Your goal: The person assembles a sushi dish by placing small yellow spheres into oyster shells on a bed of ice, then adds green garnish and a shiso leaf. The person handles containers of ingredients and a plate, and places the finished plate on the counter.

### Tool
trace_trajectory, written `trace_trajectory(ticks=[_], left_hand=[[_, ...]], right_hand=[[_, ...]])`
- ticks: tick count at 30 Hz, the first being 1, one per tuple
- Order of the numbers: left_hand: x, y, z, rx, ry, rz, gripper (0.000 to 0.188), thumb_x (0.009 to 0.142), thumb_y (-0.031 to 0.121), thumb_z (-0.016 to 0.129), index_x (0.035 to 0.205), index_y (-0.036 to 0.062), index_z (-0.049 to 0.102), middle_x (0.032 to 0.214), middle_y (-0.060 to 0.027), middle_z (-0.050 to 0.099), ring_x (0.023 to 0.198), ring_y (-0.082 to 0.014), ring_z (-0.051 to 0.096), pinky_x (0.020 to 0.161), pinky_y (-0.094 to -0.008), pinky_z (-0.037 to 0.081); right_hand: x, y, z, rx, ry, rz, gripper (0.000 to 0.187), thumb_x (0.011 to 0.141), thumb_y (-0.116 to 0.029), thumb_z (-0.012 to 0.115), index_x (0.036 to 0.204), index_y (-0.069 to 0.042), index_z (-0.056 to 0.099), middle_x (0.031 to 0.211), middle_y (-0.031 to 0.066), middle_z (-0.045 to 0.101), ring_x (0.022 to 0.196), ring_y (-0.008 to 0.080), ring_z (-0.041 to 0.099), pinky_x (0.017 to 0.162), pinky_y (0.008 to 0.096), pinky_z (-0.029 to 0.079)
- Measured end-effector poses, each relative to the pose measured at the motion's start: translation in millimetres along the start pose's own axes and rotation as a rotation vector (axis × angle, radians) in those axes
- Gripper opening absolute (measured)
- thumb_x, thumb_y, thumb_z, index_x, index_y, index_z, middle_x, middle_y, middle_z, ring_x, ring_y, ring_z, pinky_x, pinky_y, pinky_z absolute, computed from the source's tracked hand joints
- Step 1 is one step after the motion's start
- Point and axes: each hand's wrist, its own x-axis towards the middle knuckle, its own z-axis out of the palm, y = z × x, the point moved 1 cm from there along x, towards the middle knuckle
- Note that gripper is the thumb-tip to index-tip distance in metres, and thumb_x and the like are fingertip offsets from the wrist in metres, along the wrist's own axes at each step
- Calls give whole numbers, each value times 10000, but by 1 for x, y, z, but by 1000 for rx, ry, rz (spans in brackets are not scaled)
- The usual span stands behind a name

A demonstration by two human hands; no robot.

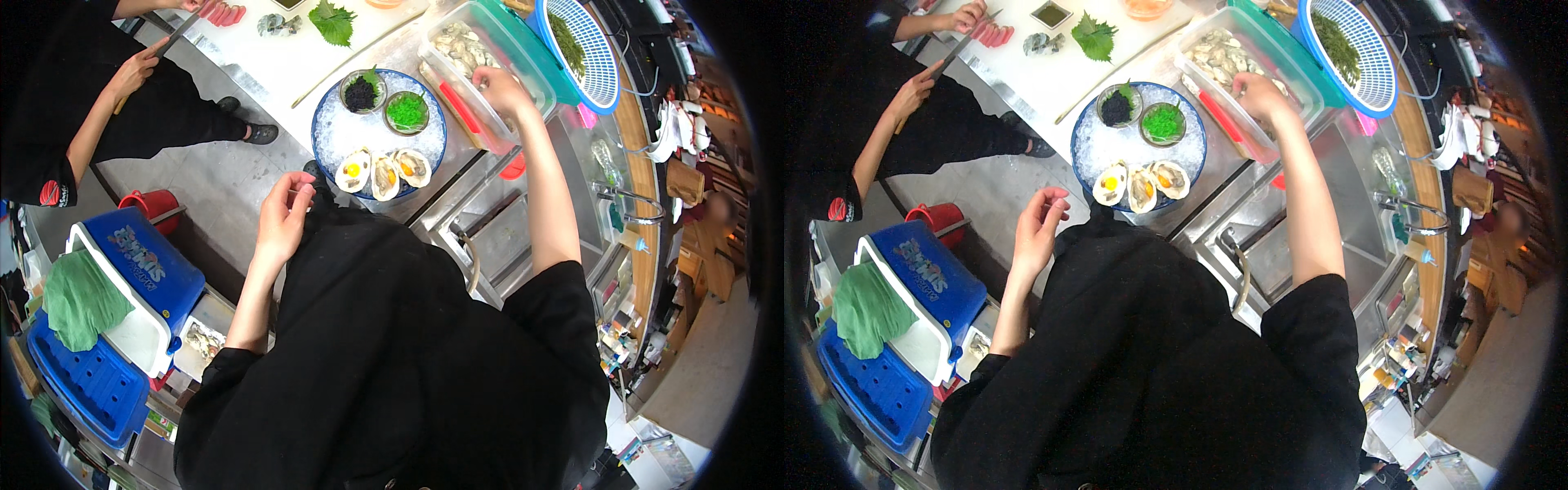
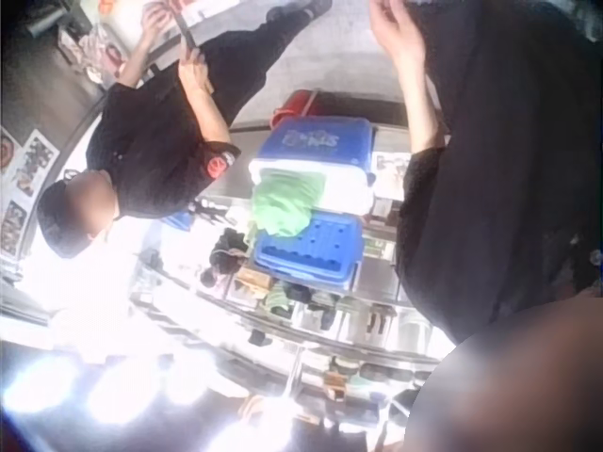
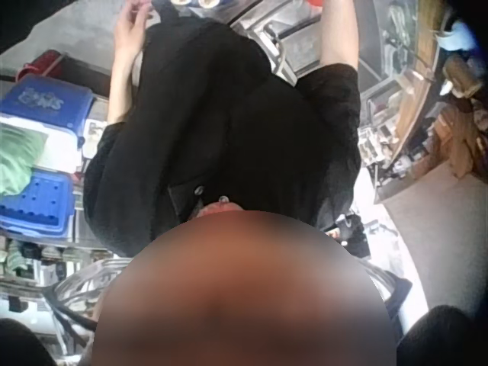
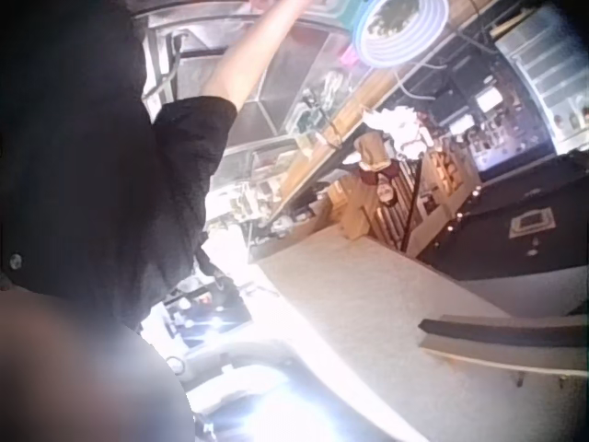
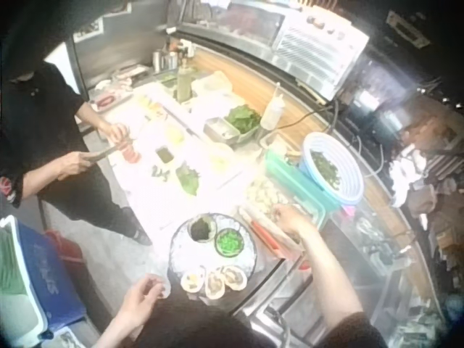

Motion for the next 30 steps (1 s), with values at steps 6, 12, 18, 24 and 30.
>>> trace_trajectory(ticks=[6,12,18,24,30], left_hand=[[-6,-5,-13,-16,43,-51,222,1025,174,559,1167,11,607,982,-61,640,878,-128,607,797,-284,496],[1,-22,-11,-55,73,-52,174,997,128,579,1128,21,620,927,-41,659,781,-109,612,748,-269,505],[21,-14,-1,15,-54,-37,199,1015,167,576,1148,25,617,958,-37,646,834,-124,638,774,-273,501],[37,-23,-8,52,-120,-1,191,1017,159,574,1147,26,617,934,-36,646,831,-123,634,778,-273,504],[44,-14,-21,21,-108,13,188,1013,144,576,1151,21,612,941,-37,642,826,-121,619,766,-275,501]], right_hand=[[-12,3,-31,483,-111,88,188,811,-70,734,980,-57,654,684,6,632,528,81,592,457,238,444],[-89,-68,-56,722,-6,-25,149,876,-55,715,1007,-61,645,723,-15,633,576,51,578,496,203,425],[-100,-156,60,640,-452,-129,158,856,-33,711,1002,-56,655,714,-6,642,590,75,626,501,227,470],[-102,-161,107,631,-293,-137,137,853,-21,705,982,-14,660,709,-7,637,567,86,619,508,253,480],[-116,-96,-41,546,184,91,188,869,-20,697,1055,-27,669,742,-9,662,646,72,631,555,242,493]])
